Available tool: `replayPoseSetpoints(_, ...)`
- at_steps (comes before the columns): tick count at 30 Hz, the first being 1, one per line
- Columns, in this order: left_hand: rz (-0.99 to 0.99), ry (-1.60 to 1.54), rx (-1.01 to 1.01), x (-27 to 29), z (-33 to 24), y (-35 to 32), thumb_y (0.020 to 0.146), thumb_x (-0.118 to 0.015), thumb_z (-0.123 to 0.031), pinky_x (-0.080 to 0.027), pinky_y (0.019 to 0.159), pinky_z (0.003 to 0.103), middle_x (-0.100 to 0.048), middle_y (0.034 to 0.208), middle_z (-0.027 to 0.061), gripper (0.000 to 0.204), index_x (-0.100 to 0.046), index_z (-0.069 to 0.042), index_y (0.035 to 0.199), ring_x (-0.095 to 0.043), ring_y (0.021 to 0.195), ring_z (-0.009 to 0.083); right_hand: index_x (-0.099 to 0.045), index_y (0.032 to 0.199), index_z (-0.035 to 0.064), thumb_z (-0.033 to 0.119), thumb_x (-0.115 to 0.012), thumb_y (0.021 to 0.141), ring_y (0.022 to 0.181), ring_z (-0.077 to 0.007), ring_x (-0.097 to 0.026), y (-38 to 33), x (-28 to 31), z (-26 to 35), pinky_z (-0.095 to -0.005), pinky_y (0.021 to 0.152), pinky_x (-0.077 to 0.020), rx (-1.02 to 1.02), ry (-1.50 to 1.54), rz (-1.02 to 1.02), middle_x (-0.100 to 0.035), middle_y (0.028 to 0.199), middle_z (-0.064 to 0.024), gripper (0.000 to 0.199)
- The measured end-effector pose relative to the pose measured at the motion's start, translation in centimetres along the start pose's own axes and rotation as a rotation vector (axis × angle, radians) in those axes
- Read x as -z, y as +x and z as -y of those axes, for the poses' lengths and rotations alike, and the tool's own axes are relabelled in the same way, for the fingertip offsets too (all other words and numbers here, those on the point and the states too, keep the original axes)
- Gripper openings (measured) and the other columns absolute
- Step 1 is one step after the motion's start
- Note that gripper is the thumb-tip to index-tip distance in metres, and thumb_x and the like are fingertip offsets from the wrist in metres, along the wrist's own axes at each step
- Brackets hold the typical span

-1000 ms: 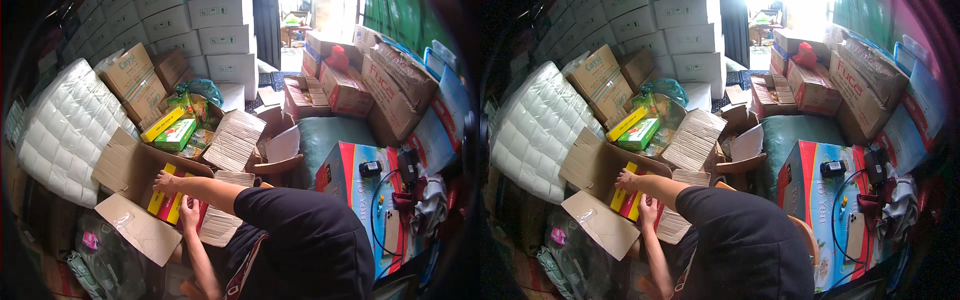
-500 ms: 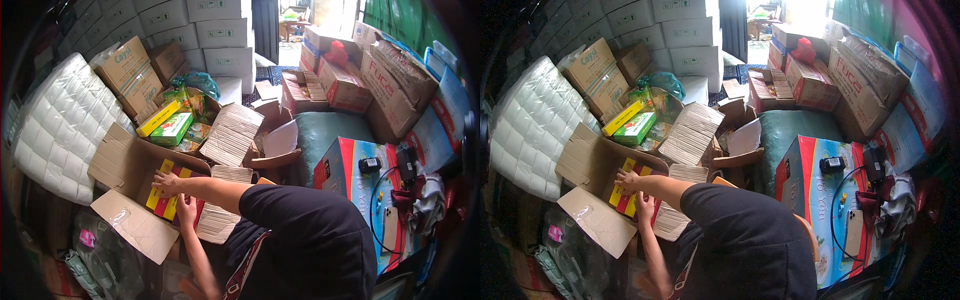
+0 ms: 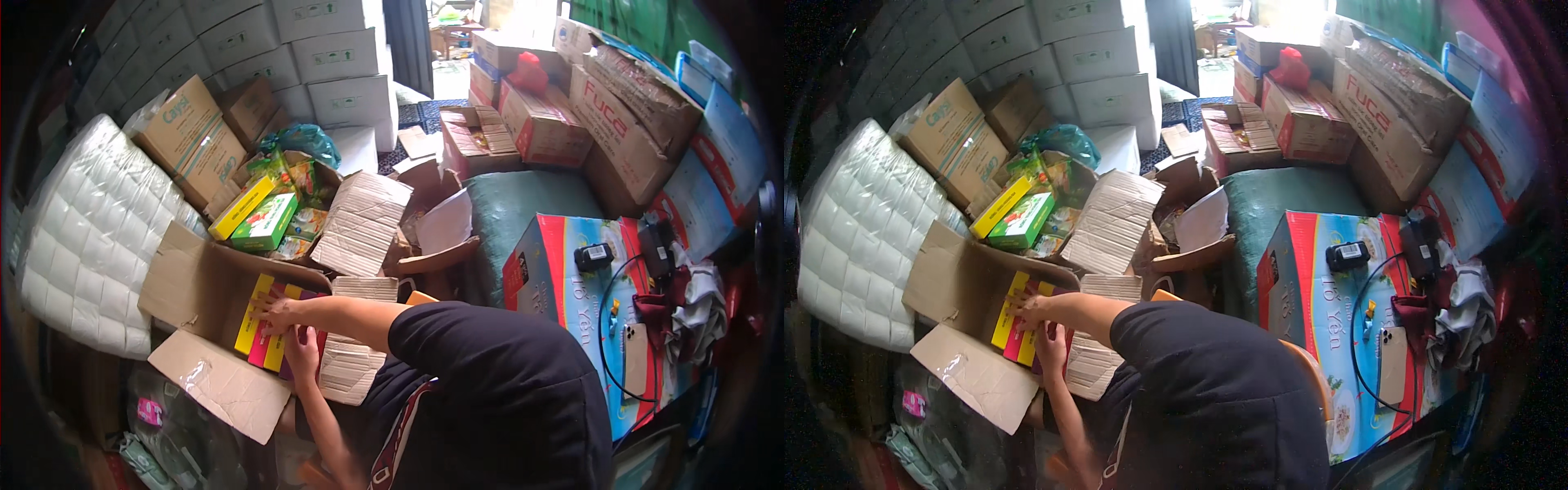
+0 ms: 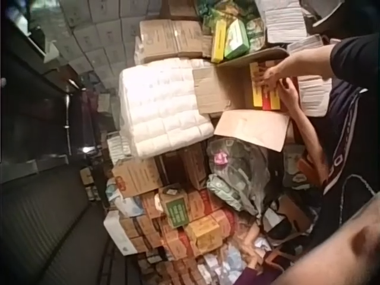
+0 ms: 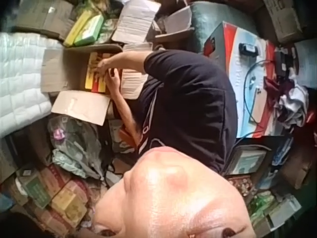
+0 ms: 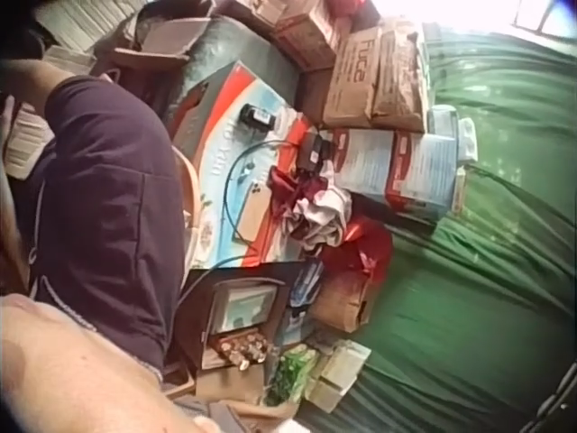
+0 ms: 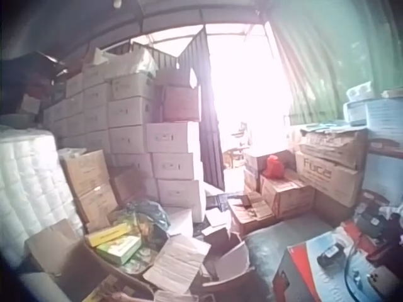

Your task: Packing various boxed products into a larger cardboard shipping box.

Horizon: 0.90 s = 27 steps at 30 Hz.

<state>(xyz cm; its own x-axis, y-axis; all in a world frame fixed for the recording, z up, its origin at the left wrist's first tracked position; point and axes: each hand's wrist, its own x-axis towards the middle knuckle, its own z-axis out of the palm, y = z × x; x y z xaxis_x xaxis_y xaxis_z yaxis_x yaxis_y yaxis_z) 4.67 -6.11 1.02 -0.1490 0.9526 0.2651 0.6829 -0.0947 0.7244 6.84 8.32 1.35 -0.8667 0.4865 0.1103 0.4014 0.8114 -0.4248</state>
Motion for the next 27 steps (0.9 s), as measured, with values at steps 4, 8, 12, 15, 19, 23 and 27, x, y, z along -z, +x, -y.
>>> replayPoseSetpoints(4,-0.013,0.082,0.006,-0.2,-2.1,-0.5,0.094,-0.064,-0.02,-0.043,0.107,0.047,-0.063,0.13,0.0251,0.039,-0.062,0.0,0.128,-0.057,0.122,0.0423,-0.036,0.158,0.0207,0.054,-0.05,0.097,0.156,-0.0412,-0.014,-0.2,-1.0,-1.0,-0.0612,0.125,-0.0033,-0.01,0.063,-0.039,-0.019,0.169,-0.0161,0.071)
replayPoseSetpoints(8,0.003,0.1,0.044,0.4,-1.6,-0.9,0.096,-0.062,-0.022,-0.04,0.11,0.046,-0.058,0.137,0.0249,0.041,-0.06,-0.001,0.132,-0.054,0.127,0.0415,-0.029,0.162,0.0255,0.058,-0.047,0.096,0.158,-0.0379,-0.007,0.1,-0.9,0.2,-0.0643,0.124,-0.0038,-0.048,-0.038,0.046,-0.011,0.172,-0.0138,0.076)
replayPoseSetpoints(12,-0.055,0.059,0.002,0.4,-1.2,-1.1,0.095,-0.063,-0.021,-0.044,0.105,0.047,-0.064,0.127,0.0251,0.036,-0.065,0.0,0.124,-0.059,0.12,0.0422,-0.034,0.159,0.0183,0.054,-0.044,0.099,0.157,-0.0378,-0.009,-0.5,-0.8,0.9,-0.0638,0.124,0.002,-0.042,-0.04,0.025,-0.019,0.17,-0.0145,0.07)
replayPoseSetpoints(15,-0.058,0.054,-0.015,-0.4,-2.1,-0.6,0.095,-0.062,-0.021,-0.045,0.104,0.047,-0.065,0.125,0.025,0.036,-0.065,0.0,0.124,-0.06,0.118,0.0422,-0.036,0.158,0.0184,0.054,-0.045,0.099,0.157,-0.0373,-0.01,-0.9,-0.7,-0.9,-0.0649,0.123,0.0016,-0.045,0.051,-0.037,-0.019,0.17,-0.0145,0.07)
replayPoseSetpoints(19,-0.095,0.057,0.011,0.2,-0.3,-1.3,0.095,-0.062,-0.021,-0.046,0.103,0.046,-0.067,0.123,0.0246,0.035,-0.066,0.001,0.123,-0.061,0.116,0.0418,-0.034,0.159,0.0208,0.055,-0.046,0.099,0.157,-0.0379,-0.009,-0.7,-0.3,1.1,-0.063,0.124,-0.0006,-0.027,-0.009,0.008,-0.015,0.171,-0.0133,0.071)
replayPoseSetpoints(23,-0.027,0.015,0.069,0.7,-0.2,-1.5,0.097,-0.06,-0.023,-0.043,0.107,0.045,-0.063,0.129,0.024,0.038,-0.064,0.0,0.127,-0.058,0.121,0.041,-0.037,0.157,0.0183,0.053,-0.046,0.099,0.157,-0.0384,-0.012,-0.9,-0.8,1.3,-0.0645,0.124,-0.0008,-0.034,-0.002,-0.01,-0.02,0.169,-0.0141,0.068)
replayPoseSetpoints(27,0.056,-0.011,0.026,0.0,-2.4,-0.1,0.098,-0.059,-0.025,-0.04,0.11,0.045,-0.062,0.134,0.0233,0.041,-0.062,0.0,0.13,-0.056,0.125,0.0404,-0.037,0.158,0.0184,0.053,-0.046,0.099,0.157,-0.0384,-0.012,-0.5,-1.2,-2.3,-0.0628,0.125,-0.0023,0.059,-0.002,-0.076,-0.019,0.169,-0.0138,0.069)
